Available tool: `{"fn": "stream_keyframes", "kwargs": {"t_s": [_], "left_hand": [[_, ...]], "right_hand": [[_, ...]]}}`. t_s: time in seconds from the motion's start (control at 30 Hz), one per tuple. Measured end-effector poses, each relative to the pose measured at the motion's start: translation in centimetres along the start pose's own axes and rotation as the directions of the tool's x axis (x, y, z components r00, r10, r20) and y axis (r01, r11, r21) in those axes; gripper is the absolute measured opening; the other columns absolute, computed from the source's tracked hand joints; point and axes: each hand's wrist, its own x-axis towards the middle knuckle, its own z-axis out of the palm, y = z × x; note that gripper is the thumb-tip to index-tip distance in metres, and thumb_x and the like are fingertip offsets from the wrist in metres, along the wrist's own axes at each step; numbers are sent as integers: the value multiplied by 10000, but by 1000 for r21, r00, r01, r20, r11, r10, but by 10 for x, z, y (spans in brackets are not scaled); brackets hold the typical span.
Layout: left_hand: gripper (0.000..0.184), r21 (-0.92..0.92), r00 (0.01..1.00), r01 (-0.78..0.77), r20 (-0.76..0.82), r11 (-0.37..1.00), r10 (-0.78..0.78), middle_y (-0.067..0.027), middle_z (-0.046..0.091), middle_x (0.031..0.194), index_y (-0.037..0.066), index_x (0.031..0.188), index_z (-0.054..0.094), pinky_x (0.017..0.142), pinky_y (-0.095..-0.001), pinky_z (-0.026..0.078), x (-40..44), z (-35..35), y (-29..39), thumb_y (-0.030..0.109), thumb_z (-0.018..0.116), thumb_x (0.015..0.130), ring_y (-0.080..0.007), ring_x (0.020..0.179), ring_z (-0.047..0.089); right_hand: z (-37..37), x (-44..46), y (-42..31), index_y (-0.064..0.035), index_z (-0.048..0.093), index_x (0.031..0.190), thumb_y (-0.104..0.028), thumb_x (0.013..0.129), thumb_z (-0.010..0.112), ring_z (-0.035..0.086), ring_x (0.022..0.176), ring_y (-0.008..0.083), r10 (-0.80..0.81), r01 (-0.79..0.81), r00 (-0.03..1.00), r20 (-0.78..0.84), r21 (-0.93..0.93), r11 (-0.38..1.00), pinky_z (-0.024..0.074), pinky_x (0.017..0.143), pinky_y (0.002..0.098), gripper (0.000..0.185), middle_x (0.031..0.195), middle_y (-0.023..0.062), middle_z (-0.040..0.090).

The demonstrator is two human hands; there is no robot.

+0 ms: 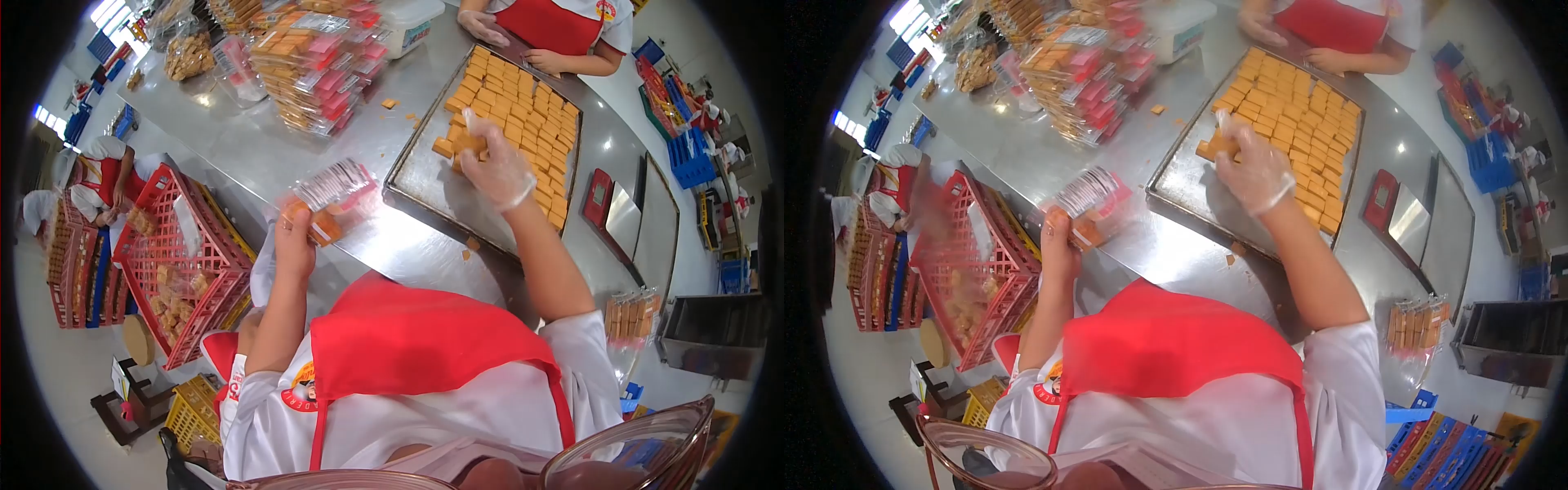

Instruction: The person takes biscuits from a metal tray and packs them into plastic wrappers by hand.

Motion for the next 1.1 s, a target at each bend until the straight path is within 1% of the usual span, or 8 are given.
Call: {"fn": "stream_keyframes", "kwargs": {"t_s": [0.03,0.07,0.2,0.5,0.7,0.8,1.0,1.1], "left_hand": [[331,-37,1000,-1,-30,999,0,-58,540,1042,29,1097,469,839,-288,423,3,-1,0,239,551,855,-152,956,522],[325,-77,998,-5,-57,997,1,-59,538,1046,29,1098,468,841,-289,423,6,-1,0,234,546,858,-154,964,521],[374,-69,995,2,-100,998,-9,-51,544,1020,31,1099,470,803,-303,445,3,5,-3,282,563,837,-165,925,536],[372,-168,999,37,-21,985,-41,-48,539,1052,30,1092,470,848,-294,419,-19,5,13,290,564,844,-150,981,515],[390,-146,997,70,38,987,-65,-36,551,1026,46,1067,481,832,-287,423,-23,11,18,339,579,829,-142,950,529],[401,-140,994,81,79,987,-70,-35,553,1022,55,1076,481,823,-282,425,-26,12,19,349,586,823,-137,941,532],[385,-79,992,122,33,989,-120,-40,551,1018,56,1082,478,816,-283,428,-28,8,15,319,591,826,-136,935,531],[379,-71,991,133,26,989,-132,-44,550,1016,47,1085,478,816,-282,427,-26,6,12,304,589,830,-133,934,528]], "right_hand": [[-2,10,4,-110,479,1004,-193,763,580,593,760,293,-64,57,997,-53,-136,989,473,694,361,274,859,124,596],[8,19,21,-139,486,1009,-223,745,576,570,767,344,-129,121,989,-72,-104,987,460,706,404,290,840,157,589],[23,28,15,-154,512,965,-222,751,530,579,787,305,-167,203,977,133,-338,919,463,679,420,225,825,117,606],[41,3,4,-161,480,1018,-243,734,603,586,713,301,-167,201,965,201,-162,966,466,647,389,321,758,124,591],[35,3,7,-144,469,1044,-237,740,574,595,714,292,-19,-7,973,230,113,994,466,658,367,334,758,120,594],[35,4,9,-147,424,1029,-204,741,602,592,666,232,-1,-13,973,229,58,998,468,623,323,343,727,88,579],[45,3,20,-132,429,1061,-182,750,566,589,692,314,-65,39,993,103,230,972,461,661,384,344,739,139,585],[37,2,5,-126,429,1049,-154,765,550,583,708,337,-77,57,977,197,105,993,458,668,395,310,762,155,586]]}}
